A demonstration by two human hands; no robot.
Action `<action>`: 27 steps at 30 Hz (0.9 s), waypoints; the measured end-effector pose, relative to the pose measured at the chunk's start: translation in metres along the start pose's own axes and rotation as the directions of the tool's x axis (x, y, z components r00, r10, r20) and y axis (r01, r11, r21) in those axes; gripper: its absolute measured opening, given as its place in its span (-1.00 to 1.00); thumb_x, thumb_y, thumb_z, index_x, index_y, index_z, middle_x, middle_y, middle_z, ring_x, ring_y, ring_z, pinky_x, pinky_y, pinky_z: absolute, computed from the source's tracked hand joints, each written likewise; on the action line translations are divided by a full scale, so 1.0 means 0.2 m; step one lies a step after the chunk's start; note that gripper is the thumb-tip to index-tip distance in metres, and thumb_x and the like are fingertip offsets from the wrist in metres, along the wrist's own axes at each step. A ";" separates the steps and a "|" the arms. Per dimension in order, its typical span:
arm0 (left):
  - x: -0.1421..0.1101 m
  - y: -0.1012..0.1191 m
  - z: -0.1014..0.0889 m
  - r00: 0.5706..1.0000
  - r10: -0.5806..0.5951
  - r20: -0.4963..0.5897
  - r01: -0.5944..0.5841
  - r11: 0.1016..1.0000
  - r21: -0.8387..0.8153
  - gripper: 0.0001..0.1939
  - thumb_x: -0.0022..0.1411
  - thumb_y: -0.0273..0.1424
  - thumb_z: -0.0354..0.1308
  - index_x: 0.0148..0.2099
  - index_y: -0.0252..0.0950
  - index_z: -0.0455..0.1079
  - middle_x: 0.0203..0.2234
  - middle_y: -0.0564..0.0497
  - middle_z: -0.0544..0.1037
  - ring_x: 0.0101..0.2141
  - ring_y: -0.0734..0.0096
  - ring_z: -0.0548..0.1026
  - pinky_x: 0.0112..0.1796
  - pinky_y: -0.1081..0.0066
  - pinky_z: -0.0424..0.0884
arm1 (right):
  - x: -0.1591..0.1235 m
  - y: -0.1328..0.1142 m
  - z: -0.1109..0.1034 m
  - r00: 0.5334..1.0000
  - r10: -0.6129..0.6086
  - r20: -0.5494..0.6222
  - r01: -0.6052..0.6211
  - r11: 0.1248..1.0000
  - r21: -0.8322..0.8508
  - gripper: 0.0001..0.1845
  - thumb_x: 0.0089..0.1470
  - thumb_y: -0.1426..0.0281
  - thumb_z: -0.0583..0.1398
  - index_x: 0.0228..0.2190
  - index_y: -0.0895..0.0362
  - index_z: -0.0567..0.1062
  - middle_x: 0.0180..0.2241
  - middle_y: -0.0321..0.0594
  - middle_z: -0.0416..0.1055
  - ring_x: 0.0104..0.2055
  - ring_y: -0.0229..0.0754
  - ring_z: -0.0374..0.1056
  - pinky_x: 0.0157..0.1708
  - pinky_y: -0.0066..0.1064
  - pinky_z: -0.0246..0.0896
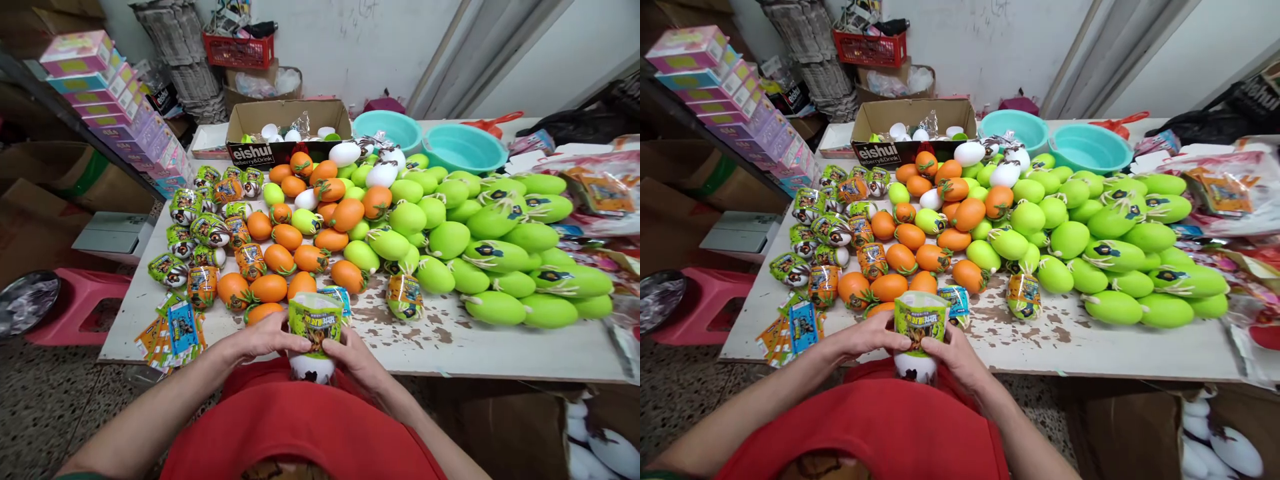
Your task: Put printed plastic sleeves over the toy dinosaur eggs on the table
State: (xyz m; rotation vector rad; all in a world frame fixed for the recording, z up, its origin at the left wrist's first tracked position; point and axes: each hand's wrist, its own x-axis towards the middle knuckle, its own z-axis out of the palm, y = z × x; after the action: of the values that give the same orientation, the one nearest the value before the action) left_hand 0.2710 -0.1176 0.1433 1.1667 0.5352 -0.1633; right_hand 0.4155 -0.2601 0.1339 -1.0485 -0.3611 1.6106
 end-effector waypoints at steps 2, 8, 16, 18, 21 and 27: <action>-0.02 -0.03 0.01 1.000 0.014 0.028 -0.013 0.998 -0.056 -0.41 -0.02 -0.29 0.33 0.09 -0.30 0.37 -0.08 -0.08 0.52 -0.06 0.09 0.42 -0.01 0.18 0.31 | -0.01 0.03 0.01 1.000 -0.003 -0.009 0.003 1.000 -0.001 -0.38 -0.14 0.12 0.35 -0.06 0.15 0.45 0.03 -0.06 0.42 0.04 0.07 0.34 0.08 -0.08 0.16; -0.05 -0.05 0.04 0.999 0.039 0.034 -0.028 0.959 -0.283 -0.35 0.02 -0.35 0.31 0.18 -0.30 0.29 -0.05 -0.12 0.51 -0.04 0.04 0.43 -0.01 0.14 0.31 | 0.00 0.07 0.01 0.999 -0.045 -0.007 0.045 0.999 0.013 -0.34 -0.11 0.12 0.34 0.01 0.11 0.39 0.09 -0.08 0.36 0.09 0.06 0.29 0.11 -0.07 0.12; -0.05 -0.06 0.01 0.999 0.035 0.016 -0.029 0.964 -0.265 -0.33 -0.04 -0.37 0.34 0.15 -0.32 0.32 -0.06 -0.09 0.52 0.00 0.02 0.40 0.04 0.12 0.26 | 0.04 0.06 -0.06 0.999 -0.036 -0.039 0.030 0.990 -0.134 -0.22 -0.18 0.09 0.36 0.05 0.15 0.35 0.03 -0.05 0.42 0.11 0.12 0.27 0.12 -0.06 0.12; -0.04 -0.06 0.00 0.999 0.042 -0.016 -0.045 0.955 -0.295 -0.32 -0.05 -0.37 0.35 0.15 -0.31 0.31 -0.06 -0.09 0.52 0.00 0.01 0.40 0.03 0.11 0.27 | 0.06 0.07 -0.08 0.998 -0.027 -0.052 0.018 0.987 -0.160 -0.23 -0.20 0.08 0.36 0.03 0.15 0.37 -0.02 -0.05 0.46 0.08 0.14 0.30 0.09 -0.06 0.15; -0.03 -0.04 -0.02 0.997 0.045 -0.060 -0.065 0.921 -0.384 -0.31 -0.06 -0.35 0.36 0.14 -0.30 0.31 -0.06 -0.11 0.51 0.02 0.00 0.40 0.02 0.12 0.28 | 0.12 0.07 -0.09 0.997 -0.018 -0.079 0.003 0.983 -0.185 -0.23 -0.27 0.06 0.39 -0.03 0.14 0.41 -0.06 -0.03 0.49 0.02 0.16 0.35 0.03 -0.07 0.22; 0.12 0.01 -0.05 0.940 0.090 -0.329 -0.255 0.826 -0.502 -0.21 -0.15 -0.39 0.40 0.15 -0.22 0.23 -0.10 -0.11 0.52 -0.07 0.03 0.47 -0.09 0.14 0.37 | 0.38 -0.02 -0.06 0.981 -0.046 -0.189 0.034 0.997 -0.070 -0.35 -0.20 0.11 0.36 -0.07 0.13 0.43 -0.10 -0.04 0.50 -0.05 0.12 0.40 -0.02 -0.10 0.27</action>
State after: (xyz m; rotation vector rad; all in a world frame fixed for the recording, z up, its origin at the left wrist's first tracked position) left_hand 0.2902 -0.1051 0.1299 0.6755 0.6777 0.3150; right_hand 0.4277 -0.1939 0.0970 -1.2278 -0.3067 1.4568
